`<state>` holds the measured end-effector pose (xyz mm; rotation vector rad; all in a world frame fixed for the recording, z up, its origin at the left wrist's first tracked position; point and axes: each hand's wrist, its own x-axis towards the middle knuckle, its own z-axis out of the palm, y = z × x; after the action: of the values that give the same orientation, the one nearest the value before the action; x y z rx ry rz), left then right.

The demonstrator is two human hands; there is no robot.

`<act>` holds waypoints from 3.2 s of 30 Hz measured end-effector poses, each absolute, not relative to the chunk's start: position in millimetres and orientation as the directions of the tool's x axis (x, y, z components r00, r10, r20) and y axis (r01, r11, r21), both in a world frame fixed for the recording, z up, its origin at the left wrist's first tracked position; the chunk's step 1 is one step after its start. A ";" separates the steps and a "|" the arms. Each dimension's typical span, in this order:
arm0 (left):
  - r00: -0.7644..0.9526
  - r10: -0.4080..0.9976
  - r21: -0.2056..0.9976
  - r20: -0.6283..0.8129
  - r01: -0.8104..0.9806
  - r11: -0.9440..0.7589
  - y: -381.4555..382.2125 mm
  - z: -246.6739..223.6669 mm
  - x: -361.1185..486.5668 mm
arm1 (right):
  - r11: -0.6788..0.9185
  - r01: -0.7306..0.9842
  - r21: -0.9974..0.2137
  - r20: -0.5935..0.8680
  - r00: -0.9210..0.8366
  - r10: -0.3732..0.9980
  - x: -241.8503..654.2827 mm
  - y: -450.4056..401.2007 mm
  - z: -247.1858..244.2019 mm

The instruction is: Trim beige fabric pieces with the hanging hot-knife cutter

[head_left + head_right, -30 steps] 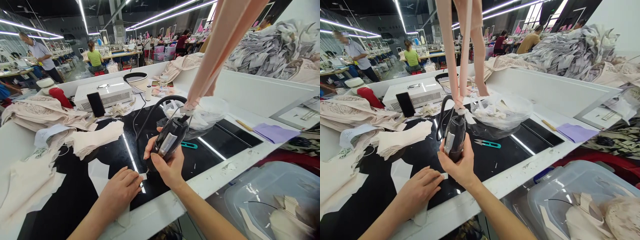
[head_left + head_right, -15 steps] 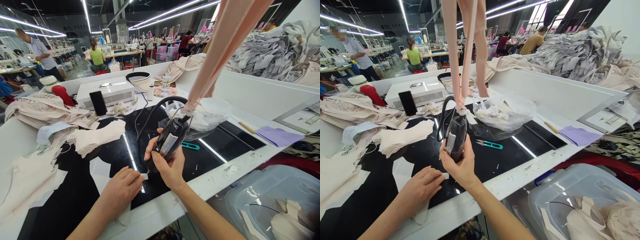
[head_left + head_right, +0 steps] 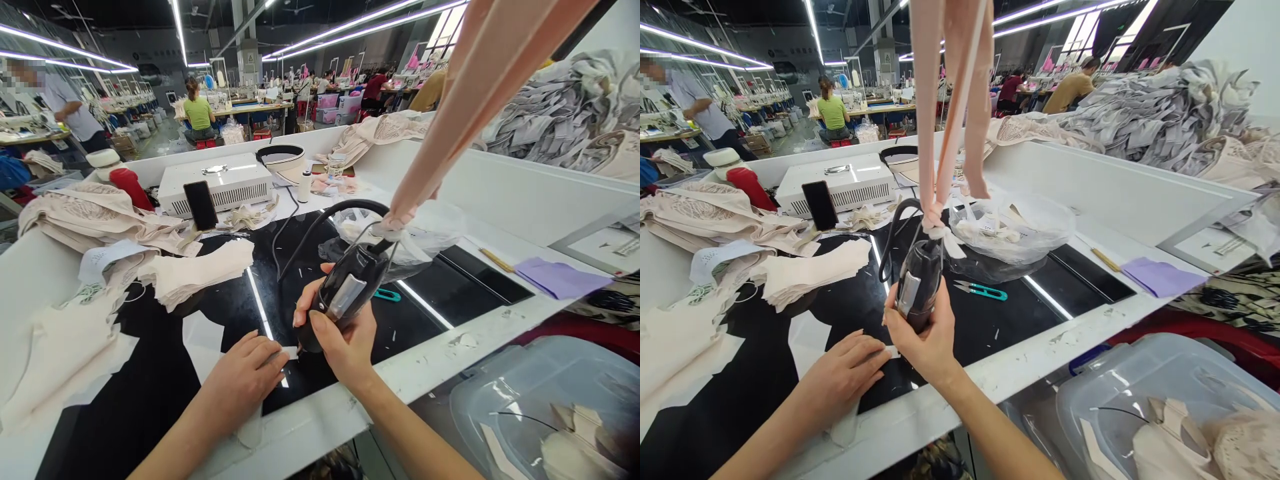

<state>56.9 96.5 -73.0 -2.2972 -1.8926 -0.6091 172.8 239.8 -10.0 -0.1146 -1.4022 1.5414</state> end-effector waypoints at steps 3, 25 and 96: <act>0.135 0.921 0.191 0.365 0.957 -0.217 90.2 -68.3 56.8 | 0.196 -0.588 -0.785 0.537 -0.488 0.688 174.3 239.8 -8.8; 0.072 0.890 0.239 0.450 0.950 -0.199 76.5 -74.9 59.8 | 0.239 -0.583 -0.777 0.549 -0.440 0.711 172.4 241.9 -9.5; 0.068 0.931 0.292 0.358 0.939 -0.180 67.6 -75.1 58.2 | 0.160 -0.644 -0.748 0.542 -0.453 0.708 164.6 234.1 -10.8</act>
<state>58.2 67.6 -75.1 -2.2827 -2.0000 -0.7429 164.6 234.1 -10.8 -0.0691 -1.3289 1.5506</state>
